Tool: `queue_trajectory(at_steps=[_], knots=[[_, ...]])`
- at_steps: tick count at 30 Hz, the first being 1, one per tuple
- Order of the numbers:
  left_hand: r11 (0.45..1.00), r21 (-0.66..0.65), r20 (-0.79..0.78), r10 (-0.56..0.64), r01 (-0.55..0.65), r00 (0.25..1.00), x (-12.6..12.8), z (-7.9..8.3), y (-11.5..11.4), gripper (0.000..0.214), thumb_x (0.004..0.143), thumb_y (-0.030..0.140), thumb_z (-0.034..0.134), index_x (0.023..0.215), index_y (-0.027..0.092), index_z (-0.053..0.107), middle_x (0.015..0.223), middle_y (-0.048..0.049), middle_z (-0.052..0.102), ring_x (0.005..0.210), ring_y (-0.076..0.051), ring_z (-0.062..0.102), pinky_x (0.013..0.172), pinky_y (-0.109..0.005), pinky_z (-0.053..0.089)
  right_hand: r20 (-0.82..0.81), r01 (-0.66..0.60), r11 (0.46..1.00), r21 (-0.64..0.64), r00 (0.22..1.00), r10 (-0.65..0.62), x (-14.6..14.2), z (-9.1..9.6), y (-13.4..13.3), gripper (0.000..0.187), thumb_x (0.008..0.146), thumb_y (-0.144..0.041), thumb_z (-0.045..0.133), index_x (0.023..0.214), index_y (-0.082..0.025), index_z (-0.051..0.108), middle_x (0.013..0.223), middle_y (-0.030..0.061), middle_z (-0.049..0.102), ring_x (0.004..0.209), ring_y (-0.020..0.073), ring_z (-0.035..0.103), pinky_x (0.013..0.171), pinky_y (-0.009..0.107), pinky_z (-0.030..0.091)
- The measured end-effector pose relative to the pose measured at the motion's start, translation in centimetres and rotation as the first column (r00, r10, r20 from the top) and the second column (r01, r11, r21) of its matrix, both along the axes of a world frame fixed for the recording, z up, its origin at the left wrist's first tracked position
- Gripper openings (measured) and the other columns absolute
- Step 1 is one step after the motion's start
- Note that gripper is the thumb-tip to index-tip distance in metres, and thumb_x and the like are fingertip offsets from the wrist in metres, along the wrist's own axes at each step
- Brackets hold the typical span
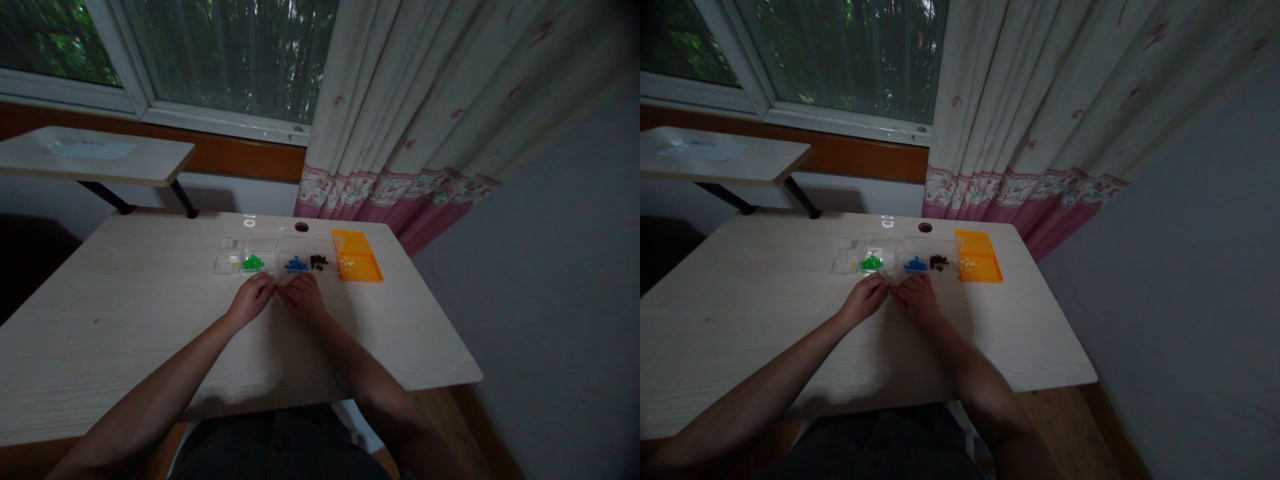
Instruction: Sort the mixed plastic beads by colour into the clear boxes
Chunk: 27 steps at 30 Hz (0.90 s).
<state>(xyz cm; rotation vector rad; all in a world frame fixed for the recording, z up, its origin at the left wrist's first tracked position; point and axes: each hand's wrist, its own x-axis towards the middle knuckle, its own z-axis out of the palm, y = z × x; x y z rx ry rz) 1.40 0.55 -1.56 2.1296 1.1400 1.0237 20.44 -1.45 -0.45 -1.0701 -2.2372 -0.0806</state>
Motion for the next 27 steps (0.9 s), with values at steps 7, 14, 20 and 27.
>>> queue_trajectory(at_steps=[7,14,20,27], knots=[[1.000,0.005,-0.030,-0.009,0.009,1.000,0.0,0.0,0.0,0.035,0.101,0.034,0.040,0.072,0.019,0.054,0.076,-0.0033,0.057,0.075,-0.016,0.053,0.071,-0.030,0.043,0.036,-0.025,1.000,-0.006,0.999,0.025,0.4,0.5,-0.1,0.014,0.093,-0.027,0.060,0.095,-0.028,0.074,0.083,0.0001,0.072,0.087,0.0166,0.061,0.092,0.036,0.040],[0.999,0.000,-0.040,-0.037,0.037,0.999,-0.1,0.5,-0.1,0.035,0.100,0.031,0.038,0.070,0.019,0.051,0.074,-0.0031,0.055,0.074,-0.016,0.052,0.069,-0.029,0.042,-0.145,0.212,0.977,-0.007,0.967,-0.211,3.9,0.7,1.8,0.022,0.095,-0.030,0.055,0.091,-0.025,0.076,0.083,0.0044,0.073,0.085,0.0183,0.062,0.085,0.035,0.042],[0.998,-0.009,-0.056,-0.066,0.066,0.996,-0.1,0.7,-0.2,0.035,0.100,0.031,0.038,0.070,0.019,0.051,0.073,-0.0030,0.054,0.075,-0.017,0.053,0.069,-0.030,0.042,-0.116,0.551,0.832,-0.060,0.824,-0.554,9.6,1.9,2.8,0.030,0.096,-0.035,0.050,0.094,-0.022,0.077,0.083,0.0075,0.072,0.084,0.0207,0.059,0.080,0.034,0.038],[0.997,0.013,-0.039,-0.077,0.078,0.996,-0.2,0.6,-0.1,0.034,0.100,0.031,0.039,0.072,0.019,0.053,0.074,-0.0027,0.054,0.076,-0.017,0.052,0.071,-0.030,0.041,0.139,0.768,0.606,-0.207,0.636,-0.759,12.9,2.3,2.4,0.031,0.096,-0.035,0.048,0.098,-0.022,0.077,0.095,0.0089,0.074,0.091,0.0220,0.057,0.080,0.033,0.033]])
